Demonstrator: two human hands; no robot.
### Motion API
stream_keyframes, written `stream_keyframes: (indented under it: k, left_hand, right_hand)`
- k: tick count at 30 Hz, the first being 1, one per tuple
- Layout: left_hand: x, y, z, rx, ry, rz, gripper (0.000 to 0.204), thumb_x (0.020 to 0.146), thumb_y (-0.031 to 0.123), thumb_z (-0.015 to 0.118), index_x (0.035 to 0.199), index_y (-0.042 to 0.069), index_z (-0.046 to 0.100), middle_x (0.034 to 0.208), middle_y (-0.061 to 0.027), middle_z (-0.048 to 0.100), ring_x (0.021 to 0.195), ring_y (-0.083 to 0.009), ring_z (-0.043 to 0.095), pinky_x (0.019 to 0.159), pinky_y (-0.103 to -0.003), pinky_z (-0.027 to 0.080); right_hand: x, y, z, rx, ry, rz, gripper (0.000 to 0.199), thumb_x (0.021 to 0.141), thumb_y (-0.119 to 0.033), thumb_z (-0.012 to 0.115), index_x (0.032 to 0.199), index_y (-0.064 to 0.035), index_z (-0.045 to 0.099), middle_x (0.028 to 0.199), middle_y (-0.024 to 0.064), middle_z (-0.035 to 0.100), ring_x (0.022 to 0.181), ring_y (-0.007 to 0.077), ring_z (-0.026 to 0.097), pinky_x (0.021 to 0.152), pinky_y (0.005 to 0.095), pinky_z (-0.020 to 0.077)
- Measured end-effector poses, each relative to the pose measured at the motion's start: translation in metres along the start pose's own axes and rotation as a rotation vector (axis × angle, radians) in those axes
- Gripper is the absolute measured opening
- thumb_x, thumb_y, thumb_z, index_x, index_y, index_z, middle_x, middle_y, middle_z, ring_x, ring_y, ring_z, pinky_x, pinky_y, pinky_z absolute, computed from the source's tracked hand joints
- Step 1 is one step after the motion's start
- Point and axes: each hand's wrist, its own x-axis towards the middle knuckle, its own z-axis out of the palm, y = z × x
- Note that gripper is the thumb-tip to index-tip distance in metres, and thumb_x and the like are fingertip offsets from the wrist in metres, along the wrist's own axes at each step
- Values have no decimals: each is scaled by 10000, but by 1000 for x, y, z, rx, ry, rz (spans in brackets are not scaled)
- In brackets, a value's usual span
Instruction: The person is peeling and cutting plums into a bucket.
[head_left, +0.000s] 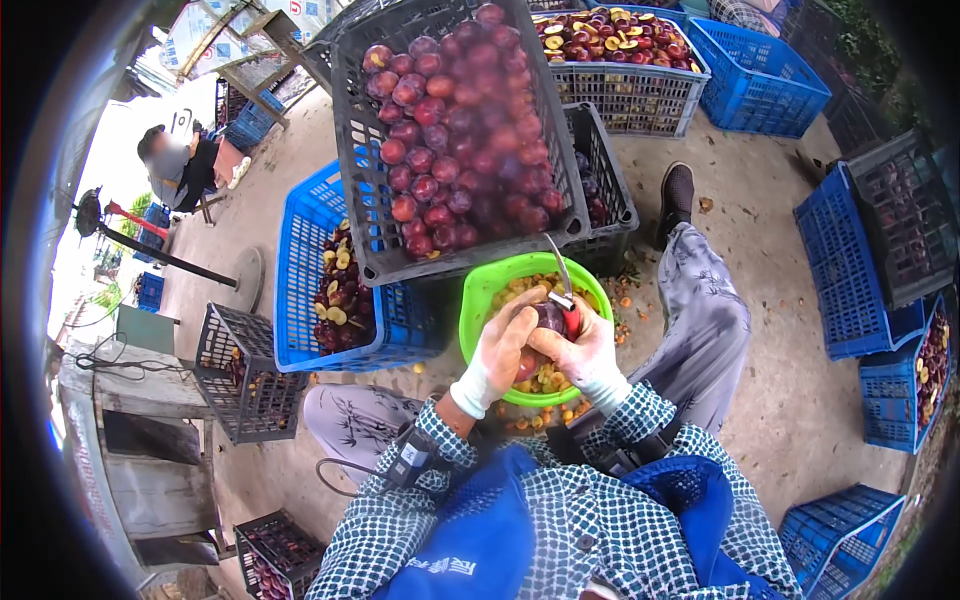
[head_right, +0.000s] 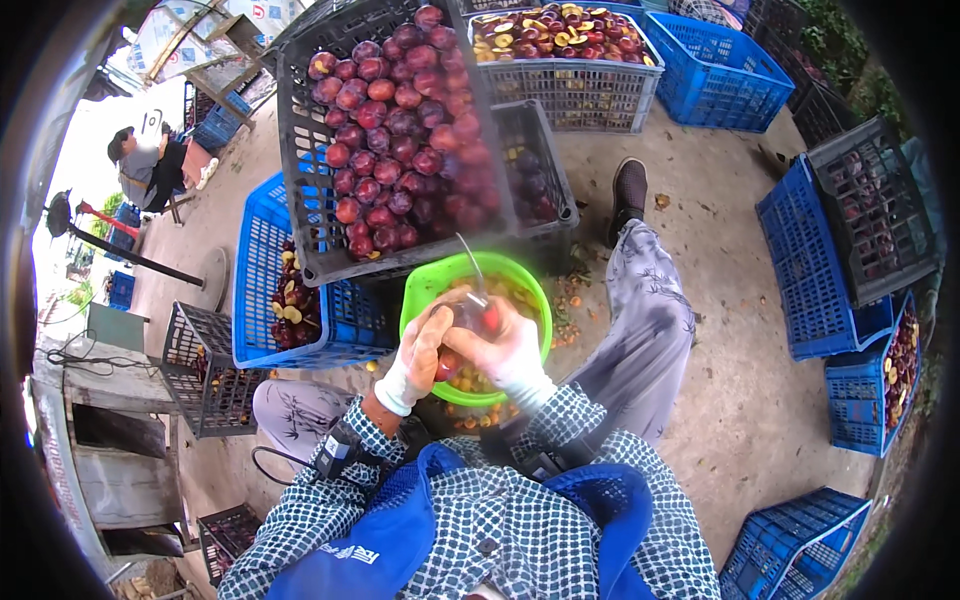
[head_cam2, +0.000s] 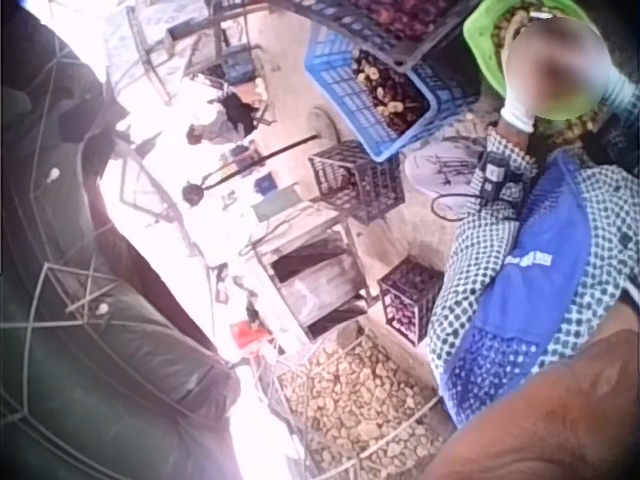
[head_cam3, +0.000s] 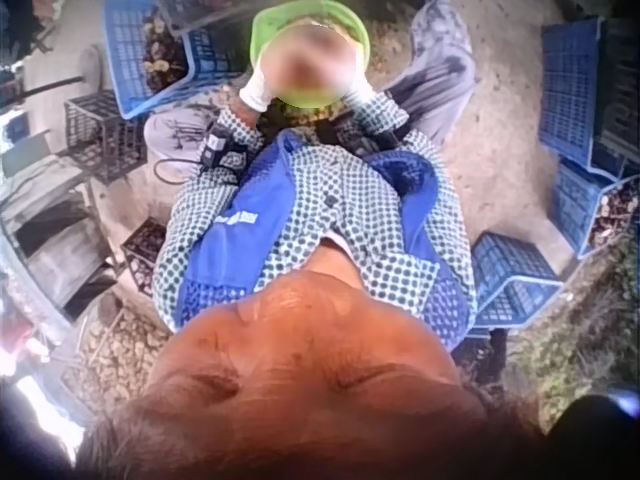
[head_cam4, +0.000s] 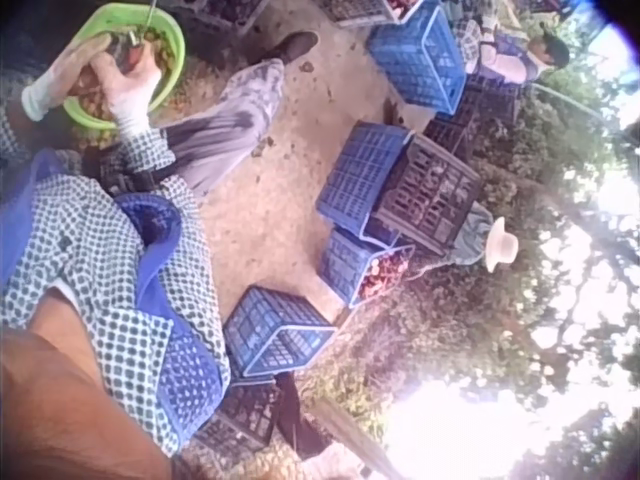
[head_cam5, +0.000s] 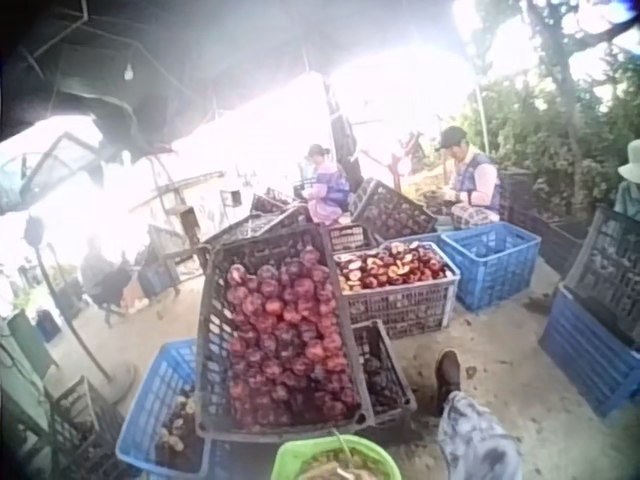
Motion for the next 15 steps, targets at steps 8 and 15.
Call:
stream_keyframes:
  k: [8, 15]
  left_hand:
    - [2, -13, 8, 122, 75, 153, 580, 1175, 261, 520, 1658, -58, 487, 1541, -187, 650, 1412, -244, 613, 1220, -373, 459]
    - [-16, -20, -1, -5, 86, 128, 616, 1147, 242, 610, 1683, -22, 461, 1509, -191, 662, 1357, -246, 640, 1199, -371, 472]
  right_hand:
    - [-8, 4, 7, 350, 61, 132, 353, 982, -110, 844, 1298, 10, 741, 1165, 62, 804, 997, 135, 743, 902, 310, 618]
    - [-17, -1, 19, 189, 112, 339, 289, 1023, -153, 780, 1255, 15, 745, 1119, 60, 791, 954, 125, 727, 838, 289, 595]
